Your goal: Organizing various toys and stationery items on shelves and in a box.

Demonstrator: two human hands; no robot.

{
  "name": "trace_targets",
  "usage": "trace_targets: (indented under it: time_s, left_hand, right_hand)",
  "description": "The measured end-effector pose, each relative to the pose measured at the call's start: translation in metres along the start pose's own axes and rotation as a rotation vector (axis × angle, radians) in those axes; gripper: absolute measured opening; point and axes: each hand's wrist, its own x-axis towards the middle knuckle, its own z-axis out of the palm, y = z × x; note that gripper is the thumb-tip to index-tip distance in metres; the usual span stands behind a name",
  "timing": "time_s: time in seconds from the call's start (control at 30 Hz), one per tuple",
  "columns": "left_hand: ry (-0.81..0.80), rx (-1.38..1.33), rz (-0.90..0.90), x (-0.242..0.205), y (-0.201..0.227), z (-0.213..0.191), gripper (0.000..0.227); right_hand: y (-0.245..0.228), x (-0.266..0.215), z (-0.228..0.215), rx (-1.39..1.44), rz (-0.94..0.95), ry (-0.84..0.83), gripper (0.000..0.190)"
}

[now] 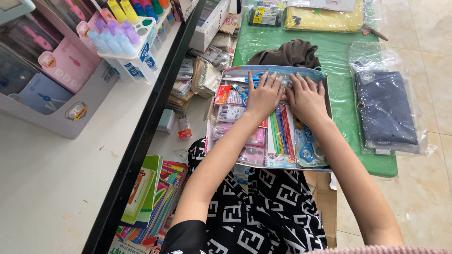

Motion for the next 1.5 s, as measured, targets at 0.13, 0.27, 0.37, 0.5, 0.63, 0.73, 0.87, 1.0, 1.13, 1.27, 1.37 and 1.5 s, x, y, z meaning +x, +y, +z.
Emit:
trace_targets:
  time_s: [0.13,0.27,0.37,0.5,0.63,0.73,0.87,1.0,1.13,1.27,1.37,1.5]
  left_hand:
    - [0.077,0.001,0.023,0.001,0.0,-0.012,0.043]
    - [0.216,0.118,0.166,0.001,0.002,-0.015,0.044]
    - [0.196,0.058,0.114,0.005,0.002,-0.006,0.039]
    - [-0.06,0.05,0.035,0.028,0.0,-0.022,0.031]
    - [0.036,-0.051,-0.07,0.07,-0.026,0.011,0.034]
    - [0.045,-0.056,-0.165,0.099,-0.043,0.04,0.047]
    - [-0.3,-0.217,-0.385,0.129,-0.046,0.042,0.085]
    - [-0.547,-0.218,-0.469,0.144,-0.048,0.056,0.099]
    - [-0.492,-0.289,-0.447,0.143,-0.051,0.098,0.075]
    - [-0.246,-0.42,-0.471,0.146,-0.045,0.072,0.043]
    - [-0.137,-0.63,-0.585,0.158,-0.048,0.047,0.044]
    - [0.217,-1.336,-0.357,0.172,-0.048,0.032,0.056]
  right_hand:
    - [0.002,-0.001,0.003,0.019,-0.021,0.048,0.055]
    - [0.004,-0.002,0.004,-0.04,-0.048,0.065,0.054]
    - [0.005,0.003,0.001,-0.049,-0.074,0.088,0.054]
    - [-0.003,0.015,-0.033,-0.048,-0.102,0.263,0.05]
    - [0.021,0.054,-0.031,0.022,-0.007,0.323,0.051]
    - [0.062,0.087,-0.006,0.008,0.1,0.278,0.066]
    - [0.091,0.119,0.003,0.199,0.325,-0.086,0.109]
    - [0.155,0.141,0.065,0.501,0.207,-0.331,0.14]
    - [0.141,0.149,0.049,0.43,0.178,-0.351,0.115]
    - [0.148,0.157,0.063,0.431,0.231,-0.064,0.053]
    - [0.127,0.157,0.033,0.832,0.266,0.153,0.035]
    - [0.062,0.146,-0.044,1.6,0.184,0.221,0.035]
